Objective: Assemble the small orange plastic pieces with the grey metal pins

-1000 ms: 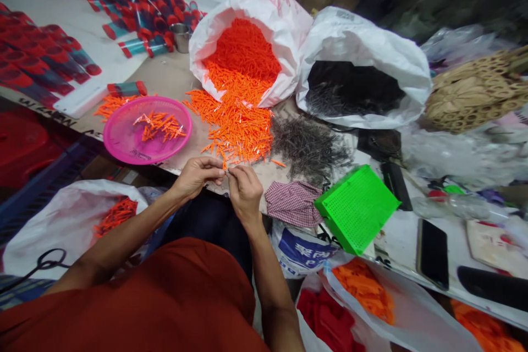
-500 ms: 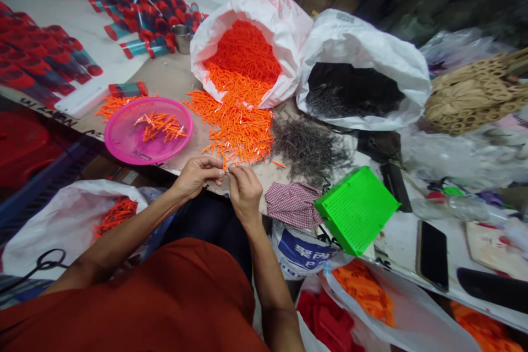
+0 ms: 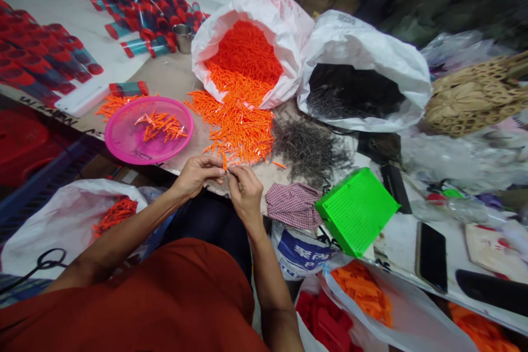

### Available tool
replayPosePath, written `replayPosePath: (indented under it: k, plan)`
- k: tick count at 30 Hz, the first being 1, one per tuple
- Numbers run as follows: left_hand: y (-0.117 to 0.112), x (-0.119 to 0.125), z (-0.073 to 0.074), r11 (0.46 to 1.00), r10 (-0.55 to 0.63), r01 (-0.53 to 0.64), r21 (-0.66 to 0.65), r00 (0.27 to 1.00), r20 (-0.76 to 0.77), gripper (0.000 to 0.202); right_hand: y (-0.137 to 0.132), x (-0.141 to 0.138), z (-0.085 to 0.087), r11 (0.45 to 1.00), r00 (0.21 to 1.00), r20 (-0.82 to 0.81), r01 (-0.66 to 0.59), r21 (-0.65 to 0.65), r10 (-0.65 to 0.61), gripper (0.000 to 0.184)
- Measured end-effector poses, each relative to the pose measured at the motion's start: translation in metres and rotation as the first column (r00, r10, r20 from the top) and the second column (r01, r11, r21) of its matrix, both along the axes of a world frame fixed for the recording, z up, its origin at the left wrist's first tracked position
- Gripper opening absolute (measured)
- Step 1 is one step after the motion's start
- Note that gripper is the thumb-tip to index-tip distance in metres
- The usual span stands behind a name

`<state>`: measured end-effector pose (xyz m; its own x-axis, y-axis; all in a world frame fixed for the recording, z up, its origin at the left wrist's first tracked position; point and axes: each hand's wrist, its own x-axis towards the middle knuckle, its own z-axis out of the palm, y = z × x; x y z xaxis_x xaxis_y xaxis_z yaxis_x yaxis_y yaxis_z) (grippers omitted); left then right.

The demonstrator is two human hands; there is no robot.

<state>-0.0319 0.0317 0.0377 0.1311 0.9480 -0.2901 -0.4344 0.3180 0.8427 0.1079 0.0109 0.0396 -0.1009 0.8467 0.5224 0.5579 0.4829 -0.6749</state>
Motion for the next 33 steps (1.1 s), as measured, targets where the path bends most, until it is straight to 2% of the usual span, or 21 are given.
replayPosePath:
  k: [8, 20, 25, 33]
  plan:
    - [0.002, -0.004, 0.000, 0.999, -0.018, 0.019, 0.033, 0.999, -0.045, 0.024, 0.004, 0.006, 0.001, 0.997, 0.995, 0.063, -0.073, 0.009, 0.072, 0.012]
    - [0.005, -0.005, 0.003, 0.994, -0.050, 0.062, 0.094, 0.991, -0.121, 0.024, 0.005, 0.007, 0.002, 0.994, 0.987, 0.148, -0.072, 0.081, 0.060, 0.008]
    - [0.005, -0.004, 0.004, 0.992, -0.045, 0.060, 0.112, 0.990, -0.132, 0.025, 0.003, 0.002, 0.001, 0.997, 0.994, 0.105, -0.019, 0.069, 0.012, 0.008]
    - [0.004, -0.003, 0.001, 0.992, -0.050, 0.060, 0.113, 0.994, -0.094, 0.025, 0.002, -0.003, -0.003, 0.997, 0.992, -0.110, 0.058, -0.050, -0.064, 0.004]
